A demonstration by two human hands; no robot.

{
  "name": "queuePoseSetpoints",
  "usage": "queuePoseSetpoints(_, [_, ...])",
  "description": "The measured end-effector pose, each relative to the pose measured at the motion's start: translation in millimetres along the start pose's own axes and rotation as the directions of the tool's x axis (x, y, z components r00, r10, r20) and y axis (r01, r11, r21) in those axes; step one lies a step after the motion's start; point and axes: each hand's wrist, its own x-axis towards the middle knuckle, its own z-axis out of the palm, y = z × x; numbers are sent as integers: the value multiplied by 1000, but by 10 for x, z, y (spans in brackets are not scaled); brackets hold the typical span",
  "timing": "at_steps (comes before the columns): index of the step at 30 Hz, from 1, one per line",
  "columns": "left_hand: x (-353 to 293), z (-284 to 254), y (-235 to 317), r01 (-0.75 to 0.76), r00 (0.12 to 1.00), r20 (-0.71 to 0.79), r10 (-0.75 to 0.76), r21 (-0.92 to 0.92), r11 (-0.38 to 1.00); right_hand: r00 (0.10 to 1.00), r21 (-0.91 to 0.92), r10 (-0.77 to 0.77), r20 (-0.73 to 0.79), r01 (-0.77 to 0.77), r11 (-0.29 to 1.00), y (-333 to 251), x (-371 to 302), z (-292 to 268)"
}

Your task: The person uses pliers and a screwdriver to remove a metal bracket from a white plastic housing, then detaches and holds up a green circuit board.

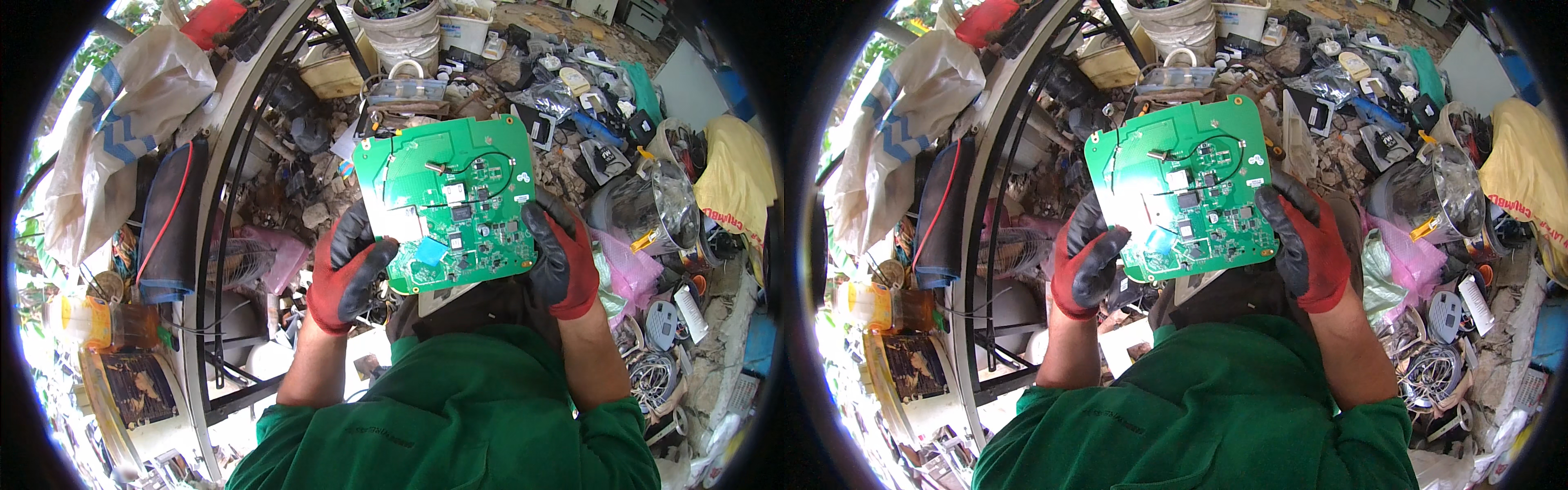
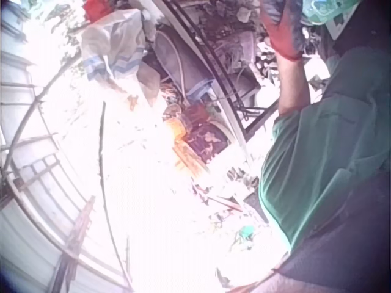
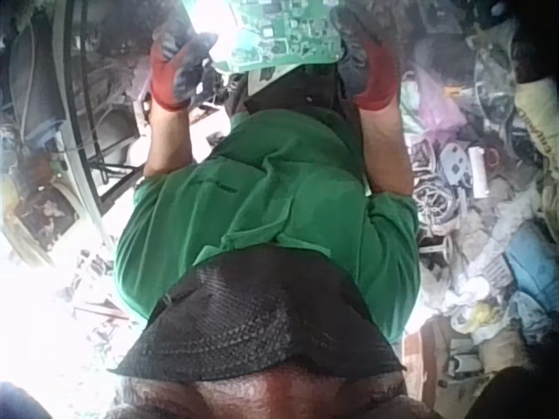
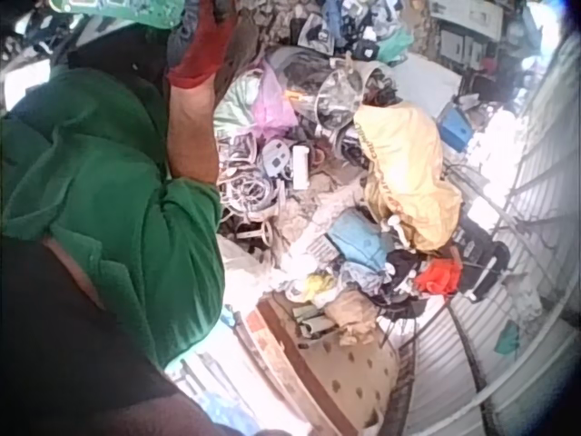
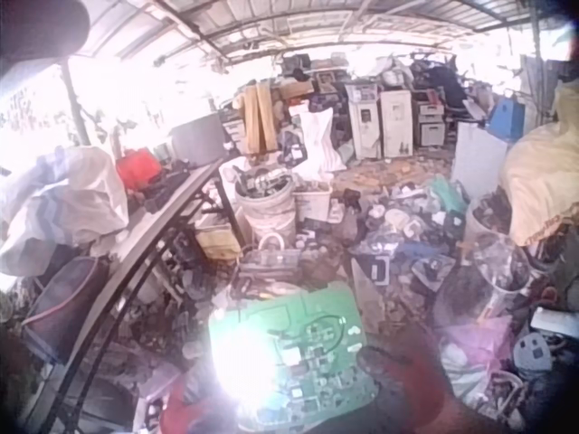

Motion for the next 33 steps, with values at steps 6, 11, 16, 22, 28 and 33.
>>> queuePoseSetpoints(6, [4, -32, -6, 39, 998, -41, -37, 48, 998, 997, -119, -81, 3, 80, 990, 29, -1, -8])
queuePoseSetpoints(11, [-23, -43, -105, -5, 999, -43, 2, -75, 997, 999, 65, 38, -1, -38, 997, 80, 12, -43])
queuePoseSetpoints(16, [-11, -15, -116, -26, 997, -70, 24, -36, 999, 994, -183, -113, 11, 113, 977, 132, -11, -75])
queuePoseSetpoints(22, [-58, 9, -96, -96, 992, -75, 105, 115, 989, 996, 149, 43, 73, -53, 987, -5, 9, -12])
queuePoseSetpoints(28, [-94, 68, -58, -63, 990, -109, 88, 209, 976, 988, 105, -111, 104, 101, 989, -40, -47, 151])
queuePoseSetpoints(33, [-102, 124, -69, -48, 988, -136, 75, 197, 979, 988, 33, -130, 82, 128, 991, 10, -48, 170])
